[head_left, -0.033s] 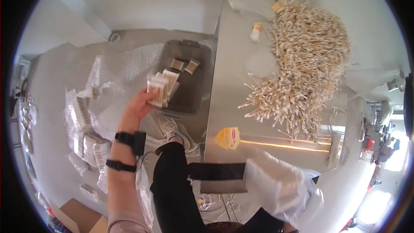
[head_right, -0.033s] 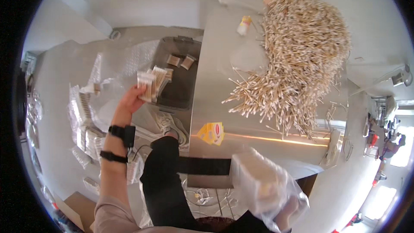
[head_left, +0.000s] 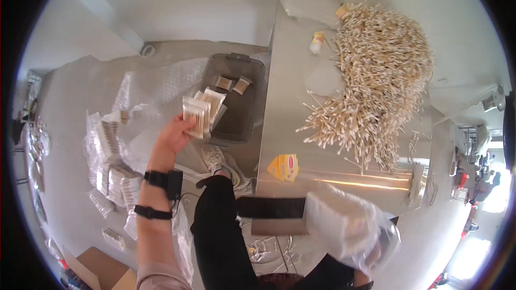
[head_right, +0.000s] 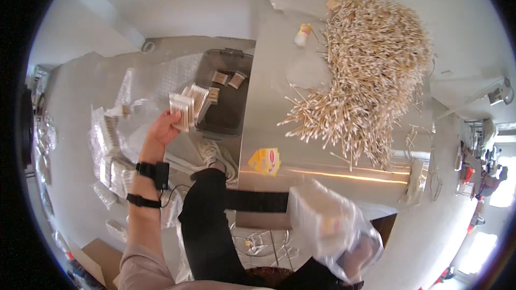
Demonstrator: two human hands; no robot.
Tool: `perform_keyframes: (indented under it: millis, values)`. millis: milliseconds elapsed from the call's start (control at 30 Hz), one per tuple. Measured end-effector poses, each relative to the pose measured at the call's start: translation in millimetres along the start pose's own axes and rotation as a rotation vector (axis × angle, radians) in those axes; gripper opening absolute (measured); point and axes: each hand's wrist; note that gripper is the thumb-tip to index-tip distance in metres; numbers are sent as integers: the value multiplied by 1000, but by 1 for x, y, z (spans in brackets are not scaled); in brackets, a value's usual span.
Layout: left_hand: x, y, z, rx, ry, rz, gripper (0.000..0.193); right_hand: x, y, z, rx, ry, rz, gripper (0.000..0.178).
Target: The person packs cotton swabs into a plastic bag, seals it, and places it into a bin. They then separate a small plastic bag from a stack and insert a yellow packet into it.
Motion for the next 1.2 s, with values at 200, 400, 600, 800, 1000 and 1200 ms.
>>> perform_keyframes:
  millis: [200,400,600,800,1000,1200]
  values:
    - [-172,7,-189,92,6,-260,63,-51,-25,42,414,-327,182,7]
    - [-240,102,-296,326,867,279,47,-81,-1,51,1374,157,127,8]
    - [-200,249,-389,354,497,452,48,-57,-32,52,2177,493,-59,54]
    - [-111,299,-413,390,280,321,49,32,-27,14,1919,442,-48,36]
    - [-69,309,-407,535,232,173,47,80,-10,23,1553,548,-67,21]
    - [-60,326,-387,446,-113,-210,42,89,-2,28,1393,248,-104,16]
Point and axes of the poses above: each hand's wrist, its own x-axis towards the middle knuckle, its own z-axis out of the back of the hand, y = z × x, and after that the axes turned 6 degrees about -x, right-handed
